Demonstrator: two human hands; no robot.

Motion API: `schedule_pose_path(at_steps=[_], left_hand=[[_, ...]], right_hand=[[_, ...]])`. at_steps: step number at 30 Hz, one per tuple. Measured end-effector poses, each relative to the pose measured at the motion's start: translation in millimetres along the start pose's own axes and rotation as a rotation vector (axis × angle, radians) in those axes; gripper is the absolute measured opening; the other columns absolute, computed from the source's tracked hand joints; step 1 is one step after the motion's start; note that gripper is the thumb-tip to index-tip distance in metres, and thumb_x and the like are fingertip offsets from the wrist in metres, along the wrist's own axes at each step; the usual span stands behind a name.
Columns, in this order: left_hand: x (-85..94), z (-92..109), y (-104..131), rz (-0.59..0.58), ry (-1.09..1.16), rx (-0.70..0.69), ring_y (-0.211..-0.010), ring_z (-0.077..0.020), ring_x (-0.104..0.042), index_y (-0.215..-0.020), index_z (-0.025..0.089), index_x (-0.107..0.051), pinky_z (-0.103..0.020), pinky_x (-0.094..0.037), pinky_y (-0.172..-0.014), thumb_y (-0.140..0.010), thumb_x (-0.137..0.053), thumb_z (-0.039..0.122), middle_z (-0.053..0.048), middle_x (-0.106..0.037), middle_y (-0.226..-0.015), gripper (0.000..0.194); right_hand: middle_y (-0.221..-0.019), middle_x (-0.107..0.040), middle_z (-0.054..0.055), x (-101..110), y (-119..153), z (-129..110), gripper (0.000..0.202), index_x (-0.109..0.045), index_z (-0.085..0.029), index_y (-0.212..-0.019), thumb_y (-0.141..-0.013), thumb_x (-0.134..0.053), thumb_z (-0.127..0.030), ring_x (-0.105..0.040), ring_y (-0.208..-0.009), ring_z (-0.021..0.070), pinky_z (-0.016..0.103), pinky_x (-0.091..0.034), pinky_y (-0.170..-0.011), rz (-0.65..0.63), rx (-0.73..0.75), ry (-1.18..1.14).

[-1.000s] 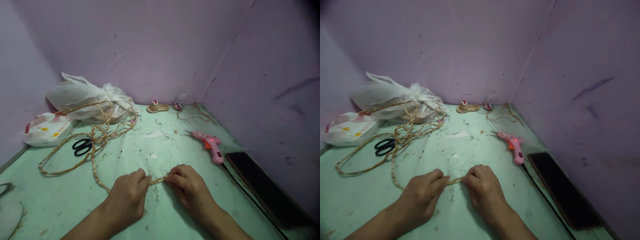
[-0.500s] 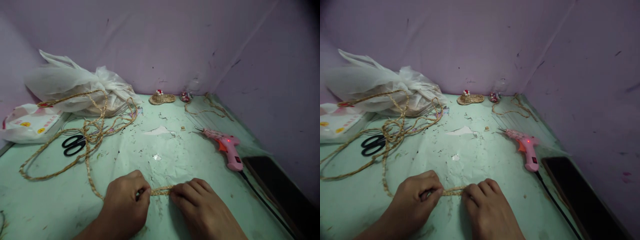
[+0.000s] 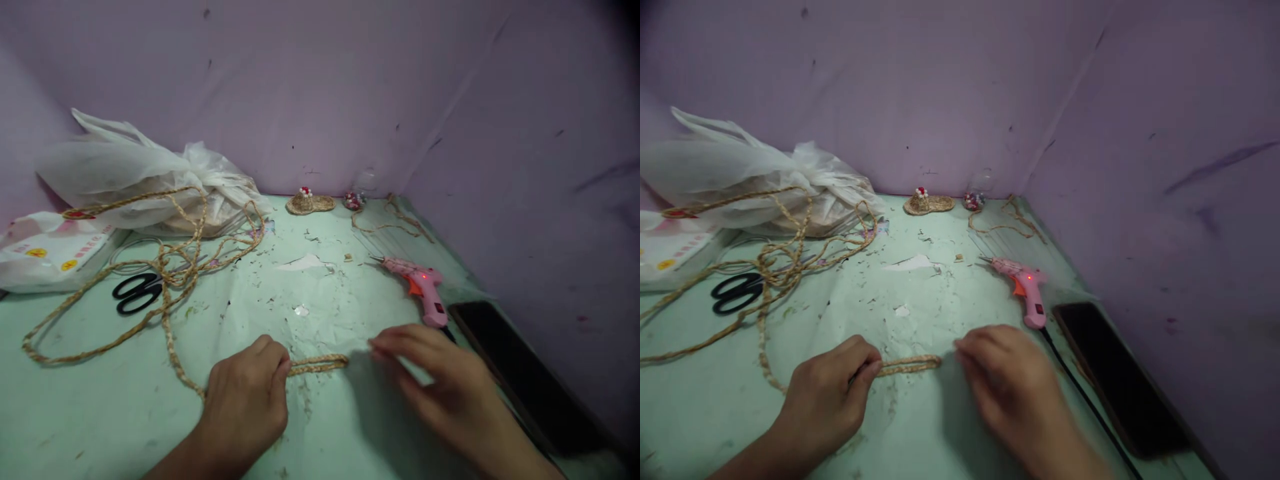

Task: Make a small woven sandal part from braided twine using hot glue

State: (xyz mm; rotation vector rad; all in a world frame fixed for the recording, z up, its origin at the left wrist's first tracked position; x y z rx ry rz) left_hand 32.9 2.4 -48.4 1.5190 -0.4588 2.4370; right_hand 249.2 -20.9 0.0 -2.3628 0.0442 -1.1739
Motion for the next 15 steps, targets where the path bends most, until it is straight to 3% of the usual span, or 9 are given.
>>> schedule_pose_path(at_steps=[3, 7, 11, 15], left_hand=[[-1.7, -0.5, 0.4, -0.022, -0.019, 0.043, -0.057, -0.0151, -0.056, -0.071, 0.021, -0.055, -0.026, -0.032, -0.052, -0.086, -0.032, 0.024, 0.0, -0.06, -0.069, 0.028], [0.2, 1.0, -1.4, -0.125, -0.053, 0.156, -0.065, -0.0171, -0.057, -0.075, 0.022, -0.056, -0.028, -0.032, -0.057, -0.087, -0.032, 0.024, 0.0, -0.062, -0.075, 0.027], [3.6, 3.8, -3.6, -0.205, -0.056, 0.174, -0.071, -0.0187, -0.058, -0.078, 0.023, -0.056, -0.028, -0.033, -0.059, -0.087, -0.031, 0.024, 0.0, -0.063, -0.079, 0.027], [3.4, 3.3, -4.0, -0.235, -0.051, 0.17, -0.073, -0.019, -0.059, -0.08, 0.023, -0.056, -0.028, -0.033, -0.061, -0.088, -0.03, 0.023, -0.001, -0.063, -0.081, 0.027]], right_hand=[[-0.076, -0.07, 0.004, 50.1, 0.8, 36.5, 0.015, -0.069, -0.024, -0.08, -0.076, -0.06, -0.035, -0.064, -0.066, 0.0205, 0.031, -0.05, -0.058, 0.271, -0.308, 0.171], [-0.073, -0.07, 0.005, 81.7, -9.1, 73.3, 0.026, -0.071, -0.02, -0.079, -0.079, -0.052, -0.038, -0.064, -0.068, 0.0229, 0.03, -0.044, -0.058, 0.036, -0.708, 0.452], [-0.047, -0.057, 0.002, 67.6, -26.5, 87.5, 0.035, -0.067, -0.018, -0.058, -0.075, -0.052, -0.045, -0.055, -0.051, 0.0183, 0.026, -0.032, -0.046, -0.228, -0.845, 0.449], [-0.039, -0.05, -0.001, 38.2, -32.9, 97.2, 0.016, -0.062, -0.018, -0.048, -0.059, -0.065, -0.029, -0.048, -0.045, 0.0143, 0.024, -0.027, -0.044, -0.219, -0.928, 0.176]])
Point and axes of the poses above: each hand's wrist, its own y-axis away from the middle knuckle, its own x-axis out of the back of the hand, z = x × y, the point moved 4 cm from there along -y, towards the middle knuckle
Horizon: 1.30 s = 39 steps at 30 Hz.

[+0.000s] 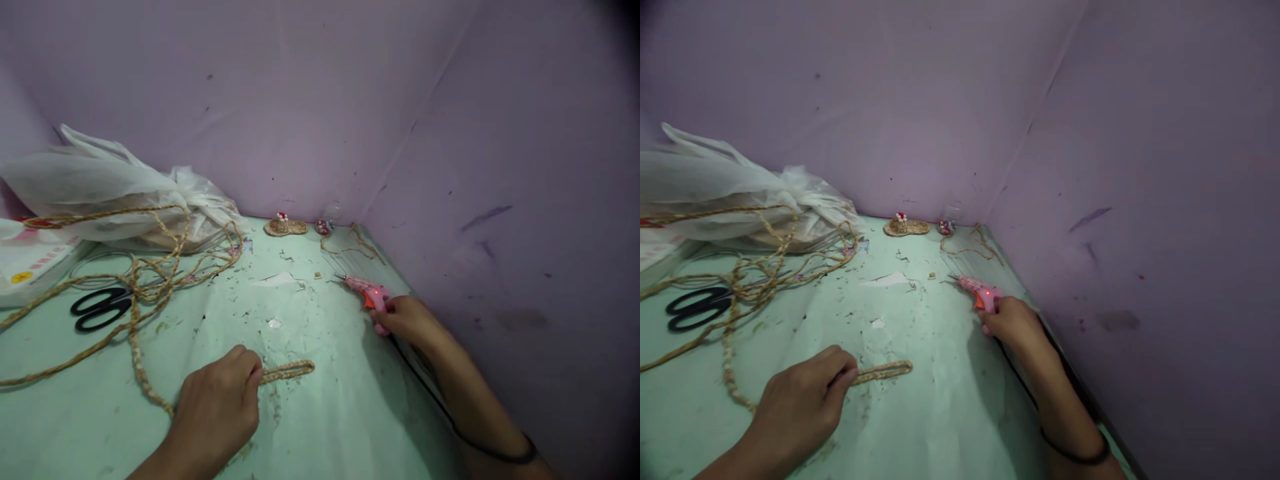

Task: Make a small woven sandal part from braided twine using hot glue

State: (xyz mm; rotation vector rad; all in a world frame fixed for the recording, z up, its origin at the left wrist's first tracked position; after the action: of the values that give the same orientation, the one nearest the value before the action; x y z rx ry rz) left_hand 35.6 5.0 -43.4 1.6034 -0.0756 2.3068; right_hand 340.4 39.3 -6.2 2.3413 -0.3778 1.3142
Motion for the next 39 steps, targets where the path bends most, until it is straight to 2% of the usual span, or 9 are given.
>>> schedule_pose_path(at_steps=[3, 7, 14, 17, 20, 27, 31, 34, 39], left_hand=[[-0.9, -0.6, -0.1, -0.005, 0.007, 0.0, -0.073, -0.0191, -0.059, -0.079, 0.022, -0.056, -0.029, -0.033, -0.061, -0.088, -0.03, 0.022, -0.001, -0.063, -0.08, 0.027], [-0.8, -0.6, -0.3, 0.002, 0.028, -0.011, -0.073, -0.0193, -0.059, -0.08, 0.022, -0.056, -0.028, -0.033, -0.06, -0.087, -0.031, 0.022, -0.001, -0.062, -0.081, 0.026], [-1.4, -2.0, 0.6, 0.038, 0.034, -0.021, -0.071, -0.0195, -0.058, -0.078, 0.022, -0.056, -0.029, -0.031, -0.059, -0.086, -0.032, 0.022, 0.0, -0.062, -0.08, 0.025], [-1.8, -3.1, -0.1, 0.043, 0.032, -0.018, -0.072, -0.0193, -0.058, -0.078, 0.022, -0.056, -0.029, -0.032, -0.06, -0.086, -0.033, 0.023, 0.0, -0.063, -0.08, 0.024], [0.3, -2.0, -1.7, 0.054, 0.03, -0.002, -0.074, -0.0195, -0.059, -0.079, 0.022, -0.057, -0.029, -0.032, -0.061, -0.085, -0.035, 0.023, 0.0, -0.064, -0.081, 0.023], [6.0, 3.0, 1.9, 0.123, 0.036, 0.04, -0.076, -0.0196, -0.06, -0.077, 0.021, -0.059, -0.029, -0.032, -0.061, -0.082, -0.041, 0.023, -0.002, -0.065, -0.081, 0.019], [3.5, 1.4, 3.9, 0.139, 0.026, 0.046, -0.073, -0.0189, -0.06, -0.077, 0.021, -0.059, -0.029, -0.032, -0.059, -0.082, -0.041, 0.023, -0.002, -0.065, -0.08, 0.019], [1.9, 1.0, 3.9, 0.13, 0.017, 0.03, -0.073, -0.0179, -0.059, -0.078, 0.021, -0.058, -0.028, -0.033, -0.06, -0.083, -0.04, 0.022, -0.002, -0.065, -0.08, 0.019], [1.1, 2.0, 4.4, 0.126, 0.032, -0.018, -0.071, -0.0171, -0.059, -0.078, 0.02, -0.058, -0.028, -0.034, -0.06, -0.084, -0.039, 0.022, -0.002, -0.064, -0.08, 0.02]], right_hand=[[-0.041, -0.051, -0.002, -13.0, -6.4, -0.8, 0.005, -0.061, -0.018, -0.054, -0.056, -0.064, -0.021, -0.049, -0.044, 0.0144, 0.024, -0.032, -0.044, -0.018, -0.027, -0.145], [-0.051, -0.05, -0.001, -15.6, -1.0, -2.9, 0.007, -0.057, -0.019, -0.065, -0.065, -0.058, -0.026, -0.05, -0.049, 0.0141, 0.025, -0.044, -0.047, -0.03, -0.04, -0.364], [-0.092, -0.059, 0.005, -34.5, 51.1, -12.4, 0.038, -0.062, -0.016, -0.09, -0.057, -0.074, -0.032, -0.054, -0.071, 0.0131, 0.02, -0.046, -0.053, -0.292, 0.056, -1.028], [-0.078, -0.059, 0.002, -52.7, 71.8, -17.3, 0.044, -0.059, -0.017, -0.095, -0.058, -0.076, -0.033, -0.05, -0.062, 0.0109, 0.02, -0.043, -0.053, -0.334, 0.076, -1.134], [-0.062, -0.053, -0.003, -60.6, 82.4, -18.9, 0.044, -0.057, -0.02, -0.099, -0.061, -0.076, -0.033, -0.044, -0.054, 0.0098, 0.02, -0.037, -0.051, -0.338, 0.124, -1.128], [-0.06, -0.053, -0.001, -48.0, 90.0, -5.4, 0.031, -0.064, -0.024, -0.095, -0.071, -0.068, -0.043, -0.045, -0.057, 0.0133, 0.023, -0.037, -0.052, -0.325, 0.313, -0.996], [-0.076, -0.064, 0.004, -54.8, 96.0, 7.9, 0.03, -0.067, -0.025, -0.096, -0.074, -0.065, -0.044, -0.056, -0.069, 0.0185, 0.028, -0.046, -0.061, -0.356, 0.348, -0.81], [-0.094, -0.067, 0.005, -55.8, 100.2, 15.6, 0.029, -0.067, -0.027, -0.099, -0.075, -0.064, -0.043, -0.06, -0.085, 0.0227, 0.031, -0.049, -0.073, -0.284, 0.386, -0.714], [-0.097, -0.069, 0.004, -60.4, 105.3, 15.9, 0.029, -0.069, -0.029, -0.099, -0.073, -0.065, -0.041, -0.062, -0.089, 0.0259, 0.032, -0.052, -0.075, -0.236, 0.409, -0.581]])
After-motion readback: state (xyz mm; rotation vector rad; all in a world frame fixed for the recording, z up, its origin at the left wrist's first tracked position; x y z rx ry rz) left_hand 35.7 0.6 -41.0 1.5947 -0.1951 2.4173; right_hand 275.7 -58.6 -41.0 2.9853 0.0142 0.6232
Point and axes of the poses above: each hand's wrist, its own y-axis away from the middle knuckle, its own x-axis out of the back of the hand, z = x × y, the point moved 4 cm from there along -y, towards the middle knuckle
